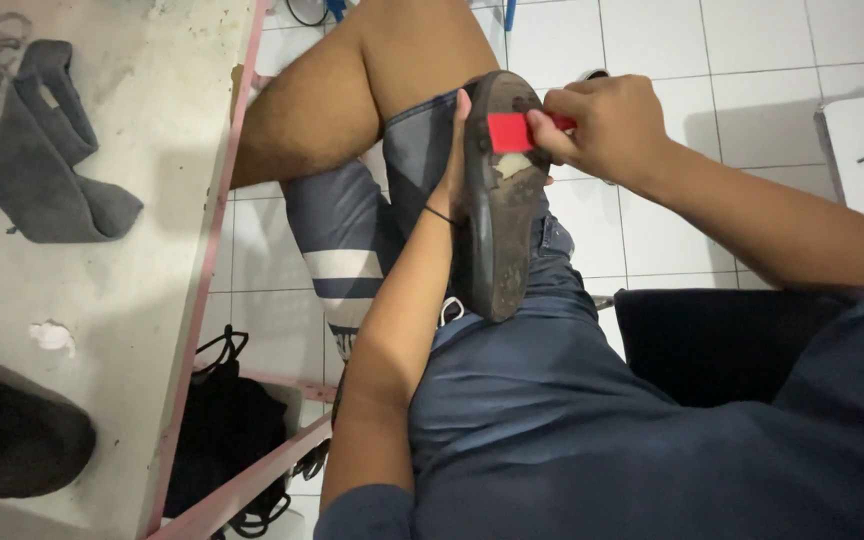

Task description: The person uses a brush to scrub the bottom surface of a shoe sole while holding the shoe in their lap.

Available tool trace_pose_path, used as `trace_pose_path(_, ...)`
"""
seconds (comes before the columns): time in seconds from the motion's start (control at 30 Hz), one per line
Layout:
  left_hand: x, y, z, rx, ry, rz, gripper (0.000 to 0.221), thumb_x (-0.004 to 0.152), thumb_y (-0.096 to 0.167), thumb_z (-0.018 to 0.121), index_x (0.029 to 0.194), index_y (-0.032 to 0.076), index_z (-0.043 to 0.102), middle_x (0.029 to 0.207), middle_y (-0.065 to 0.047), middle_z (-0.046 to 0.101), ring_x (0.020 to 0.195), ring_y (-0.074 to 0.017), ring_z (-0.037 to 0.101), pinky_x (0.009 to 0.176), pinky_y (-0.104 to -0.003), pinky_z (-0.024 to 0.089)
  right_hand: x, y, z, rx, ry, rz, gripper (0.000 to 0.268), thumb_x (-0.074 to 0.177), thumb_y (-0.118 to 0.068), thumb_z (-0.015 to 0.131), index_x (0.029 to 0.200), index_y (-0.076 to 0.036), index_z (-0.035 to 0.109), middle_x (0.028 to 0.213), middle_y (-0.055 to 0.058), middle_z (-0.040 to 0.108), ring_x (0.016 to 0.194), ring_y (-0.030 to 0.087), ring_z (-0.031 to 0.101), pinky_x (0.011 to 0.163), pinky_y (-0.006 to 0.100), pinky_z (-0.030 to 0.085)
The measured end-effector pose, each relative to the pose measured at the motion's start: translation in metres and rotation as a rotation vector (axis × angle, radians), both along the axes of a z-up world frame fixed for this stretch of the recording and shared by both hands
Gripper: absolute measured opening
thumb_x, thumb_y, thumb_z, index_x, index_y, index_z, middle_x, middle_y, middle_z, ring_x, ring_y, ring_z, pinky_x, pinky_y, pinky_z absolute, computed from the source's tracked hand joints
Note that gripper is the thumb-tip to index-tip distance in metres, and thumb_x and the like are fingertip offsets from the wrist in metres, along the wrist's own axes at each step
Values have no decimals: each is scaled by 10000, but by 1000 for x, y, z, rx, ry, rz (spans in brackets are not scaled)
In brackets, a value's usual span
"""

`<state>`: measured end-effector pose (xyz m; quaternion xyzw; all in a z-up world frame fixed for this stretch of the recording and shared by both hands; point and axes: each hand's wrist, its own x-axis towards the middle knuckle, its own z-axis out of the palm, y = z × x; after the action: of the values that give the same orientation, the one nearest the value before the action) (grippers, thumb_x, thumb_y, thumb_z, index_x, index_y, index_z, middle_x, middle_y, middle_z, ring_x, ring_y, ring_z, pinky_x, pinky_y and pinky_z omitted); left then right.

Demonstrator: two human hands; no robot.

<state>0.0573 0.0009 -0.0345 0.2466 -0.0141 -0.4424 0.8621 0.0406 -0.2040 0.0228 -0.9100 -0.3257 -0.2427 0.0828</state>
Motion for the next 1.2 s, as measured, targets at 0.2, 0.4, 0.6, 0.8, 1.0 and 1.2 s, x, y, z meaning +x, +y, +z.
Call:
trace_pose_path(0.2, 4, -4, -8, -43, -205, 25, 1075, 845, 849, 358, 1393, -56, 555, 1215, -363, 661, 1066, -450, 703, 833, -497, 630, 19, -21, -22, 59, -9, 11, 356, 1090, -301, 694, 761, -171, 642, 593, -44, 519, 541, 128, 485, 511, 274, 296)
trace_pose_path(0.4, 7, -15, -12, -62, -204, 79, 948, 796, 767, 633, 1367, 15, 552, 1285, -304, 632, 906, -494, 731, 707, -444, 661, 1, -1, -2, 167, 159, -88, 423, 1123, -247, 609, 712, -146, 626, 532, -19, 487, 484, 119, 467, 475, 278, 322)
trace_pose_path(0.6, 18, -19, -40, -222, -26, -54, 980, 845, 835, 494, 1311, -25, 561, 1202, -284, 649, 1085, -396, 660, 949, -551, 574, 6, -8, -8, 31, -52, 60, 522, 1148, -323, 581, 650, -180, 516, 528, -46, 389, 487, 129, 430, 453, 288, 282)
trace_pose_path(0.8, 9, -14, -13, -107, -118, -111, 1106, 788, 902, 414, 1375, -28, 539, 1146, -299, 666, 812, -383, 706, 656, -507, 584, 27, -27, -16, 53, 57, -113, 408, 1131, -295, 599, 753, -159, 672, 562, -56, 524, 513, 97, 506, 471, 243, 307)
trace_pose_path(1.0, 29, -27, -45, -146, -55, -5, 712, 867, 769, 501, 1015, 95, 676, 862, -119, 683, 776, -263, 662, 740, -394, 547, -3, -4, 9, 69, -83, 146, 404, 1123, -333, 655, 766, -145, 681, 613, -1, 545, 558, 174, 521, 483, 303, 338)
trace_pose_path(1.2, 12, -9, -24, -55, -84, -84, 1136, 778, 900, 365, 1473, 11, 497, 1201, -447, 627, 1030, -491, 681, 906, -564, 579, 35, -27, -24, 67, -63, 35, 373, 1067, -259, 704, 718, -162, 616, 563, -30, 436, 534, 152, 431, 501, 283, 283)
